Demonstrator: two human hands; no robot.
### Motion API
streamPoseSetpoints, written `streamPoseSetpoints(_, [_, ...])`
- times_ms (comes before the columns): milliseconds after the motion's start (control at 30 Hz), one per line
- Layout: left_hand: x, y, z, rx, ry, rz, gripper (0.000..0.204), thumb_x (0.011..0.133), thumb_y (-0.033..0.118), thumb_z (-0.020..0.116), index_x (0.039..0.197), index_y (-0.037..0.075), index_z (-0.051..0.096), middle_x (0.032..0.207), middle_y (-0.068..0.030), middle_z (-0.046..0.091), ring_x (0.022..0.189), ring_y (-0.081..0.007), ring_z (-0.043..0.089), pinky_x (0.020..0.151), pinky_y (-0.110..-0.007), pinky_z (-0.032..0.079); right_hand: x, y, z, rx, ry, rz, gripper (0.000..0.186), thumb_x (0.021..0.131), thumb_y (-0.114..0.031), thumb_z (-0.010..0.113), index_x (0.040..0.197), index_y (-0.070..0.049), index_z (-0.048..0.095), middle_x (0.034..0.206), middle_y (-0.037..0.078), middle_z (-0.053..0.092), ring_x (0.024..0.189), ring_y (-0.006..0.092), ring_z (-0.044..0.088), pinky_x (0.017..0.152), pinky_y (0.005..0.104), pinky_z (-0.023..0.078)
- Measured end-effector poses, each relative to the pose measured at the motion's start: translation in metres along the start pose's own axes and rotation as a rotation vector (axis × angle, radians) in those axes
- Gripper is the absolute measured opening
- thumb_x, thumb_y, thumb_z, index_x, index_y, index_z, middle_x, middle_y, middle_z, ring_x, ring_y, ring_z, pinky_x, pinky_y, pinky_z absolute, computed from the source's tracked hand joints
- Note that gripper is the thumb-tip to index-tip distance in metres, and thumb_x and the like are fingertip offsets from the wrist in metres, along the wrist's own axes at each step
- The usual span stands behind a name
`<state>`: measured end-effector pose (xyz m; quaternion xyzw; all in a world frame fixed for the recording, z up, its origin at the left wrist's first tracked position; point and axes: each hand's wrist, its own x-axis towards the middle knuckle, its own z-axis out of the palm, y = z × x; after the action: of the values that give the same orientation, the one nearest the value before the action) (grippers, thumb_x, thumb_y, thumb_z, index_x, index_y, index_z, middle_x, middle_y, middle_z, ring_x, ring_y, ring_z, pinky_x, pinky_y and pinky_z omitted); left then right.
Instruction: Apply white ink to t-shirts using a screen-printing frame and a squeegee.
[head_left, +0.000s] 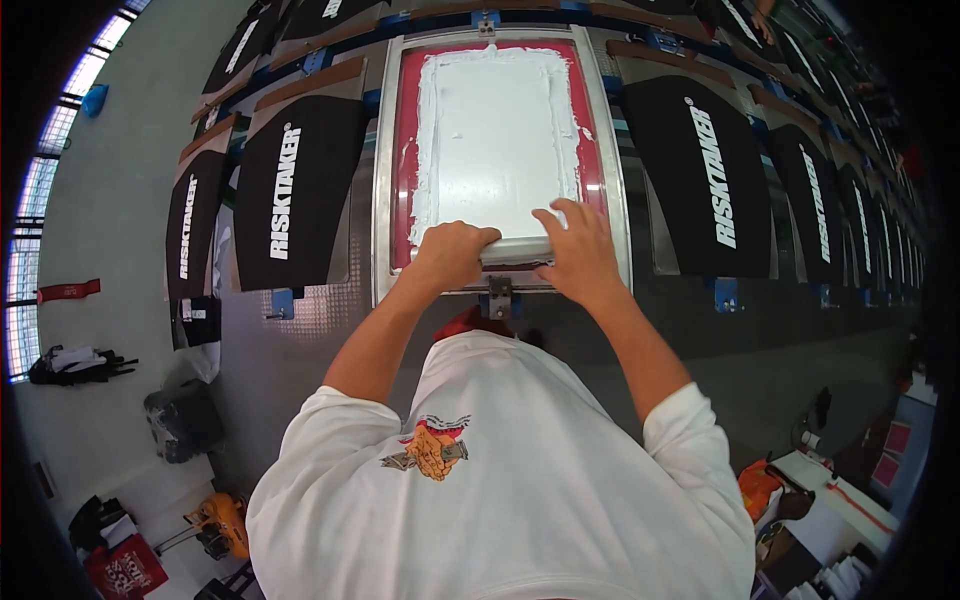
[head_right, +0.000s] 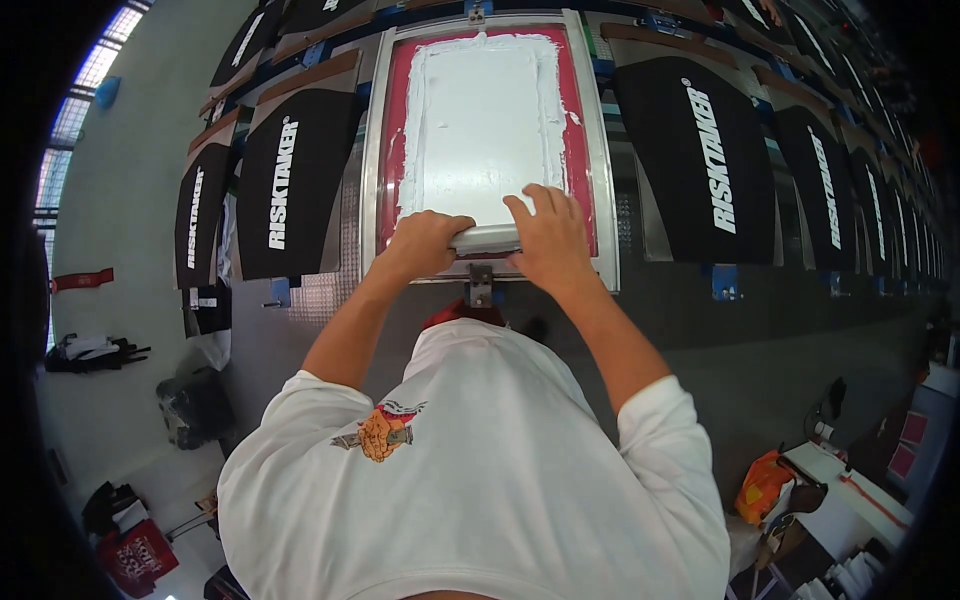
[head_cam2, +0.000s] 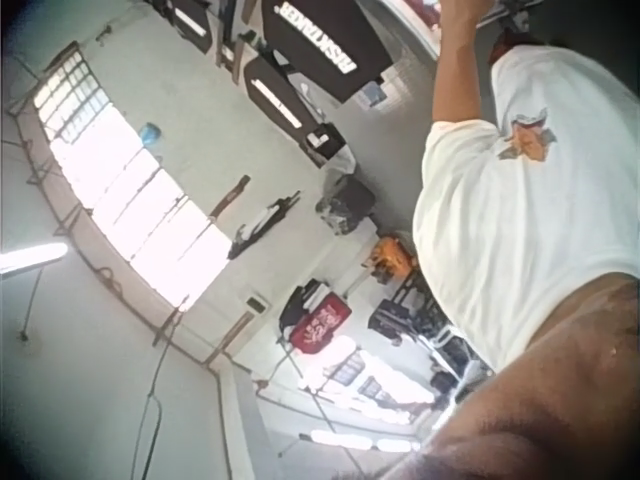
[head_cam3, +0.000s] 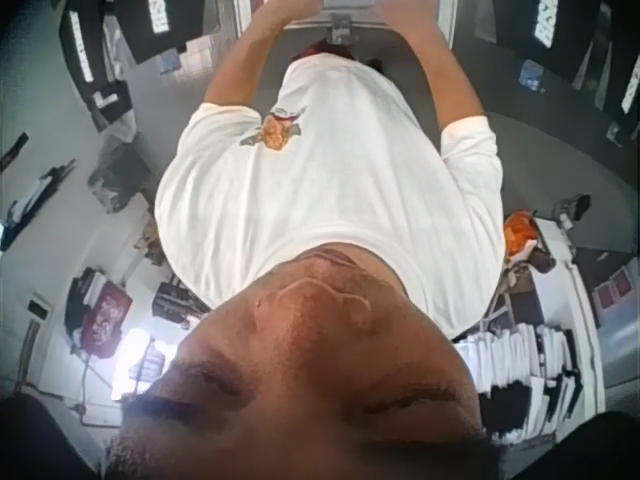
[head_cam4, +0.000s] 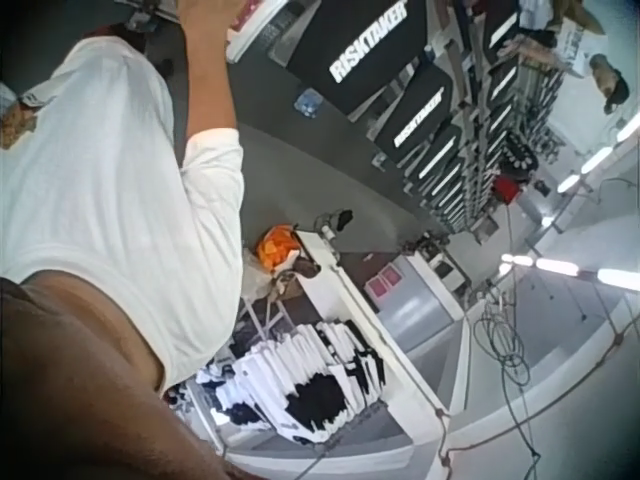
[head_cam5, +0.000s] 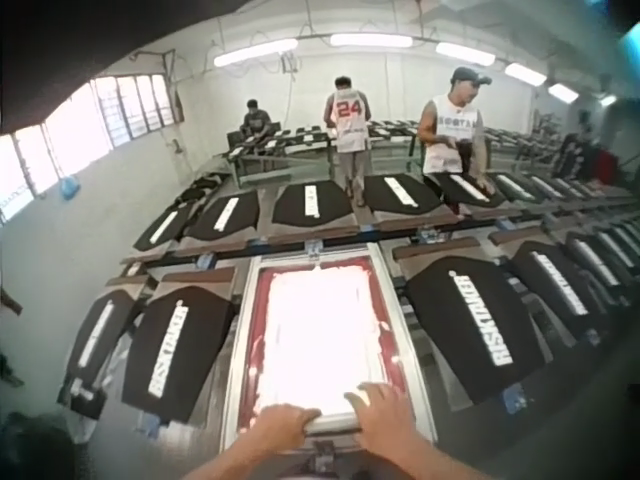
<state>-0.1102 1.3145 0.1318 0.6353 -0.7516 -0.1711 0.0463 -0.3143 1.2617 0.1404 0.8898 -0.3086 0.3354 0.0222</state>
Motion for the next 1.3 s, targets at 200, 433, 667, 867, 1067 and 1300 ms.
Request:
streamPoseSetpoints(200, [-0.046, -0.028, 0.017, 0.165, 0.165, -0.188, 0.01, 0.067, 0.01, 0.063, 0.077, 0.007, 0.062, 0.071, -0.0102, 0.061, 0.072, -0.028, 0.059, 0.092, -0.057, 0.036, -0.042, 0.011, 0.043, 0.115, -0.47, 0.172, 0.003, 0.073, -0.005, 0.054, 0.072, -0.008, 0.056, 0.067, 0.011, 0.058, 0.064, 0.0278, 0.061, 0.053, 0.0394, 0.049])
streamPoseSetpoints(433, [0.08, -0.118, 0.022, 0.119, 0.658, 0.051, 0.018, 0.053, -0.004, 0.059, 0.062, 0.007, 0.048, 0.056, -0.0096, 0.05, 0.055, -0.0291, 0.053, 0.099, -0.056, 0.031, 0.042, 0.09, 0.128, -0.067, -0.138, 0.074, 0.005, 0.077, -0.008, 0.053, 0.074, -0.012, 0.054, 0.064, 0.005, 0.054, 0.057, 0.0214, 0.058, 0.046, 0.0324, 0.048])
streamPoseSetpoints(667, [0.257, -0.179, -0.088, 0.266, 0.381, -0.133, 0.011, 0.067, 0.018, 0.063, 0.073, 0.009, 0.064, 0.073, -0.0127, 0.065, 0.068, -0.031, 0.064, 0.084, -0.049, 0.045, 0.21, 0.2, 0.173, -0.189, -0.429, 0.255, 0.01, 0.075, -0.015, 0.058, 0.082, -0.011, 0.063, 0.079, 0.011, 0.065, 0.075, 0.0312, 0.065, 0.065, 0.0426, 0.053])
streamPoseSetpoints(867, [0.041, -0.094, -0.034, 0.15, 0.163, -0.026, 0.011, 0.066, 0.011, 0.058, 0.072, 0.011, 0.067, 0.054, -0.009, 0.059, 0.06, -0.0258, 0.061, 0.077, -0.045, 0.045, 0.05, 0.067, 0.071, 0.102, -0.869, 0.341, 0.026, 0.072, -0.012, 0.061, 0.097, -0.011, 0.066, 0.085, 0.009, 0.066, 0.078, 0.0278, 0.065, 0.069, 0.0398, 0.052])
streamPoseSetpoints(1067, [0.008, -0.066, 0.033, -0.002, 0.565, 0.005, 0.021, 0.052, -0.004, 0.059, 0.072, 0.005, 0.057, 0.068, -0.0102, 0.058, 0.063, -0.0259, 0.059, 0.09, -0.05, 0.039, -0.015, 0.037, 0.075, 0.078, -0.186, 0.176, 0.008, 0.068, -0.005, 0.057, 0.074, -0.011, 0.06, 0.066, 0.006, 0.058, 0.059, 0.0219, 0.059, 0.048, 0.0338, 0.048])
streamPoseSetpoints(1300, [0.242, -0.183, -0.035, 0.293, 0.527, -0.084, 0.011, 0.063, 0.012, 0.062, 0.074, 0.01, 0.063, 0.07, -0.0107, 0.064, 0.063, -0.0275, 0.063, 0.077, -0.048, 0.043, 0.174, 0.195, 0.182, -0.146, -0.292, 0.22, 0.017, 0.076, -0.011, 0.052, 0.088, -0.012, 0.065, 0.077, 0.011, 0.065, 0.073, 0.0292, 0.064, 0.064, 0.0424, 0.052])
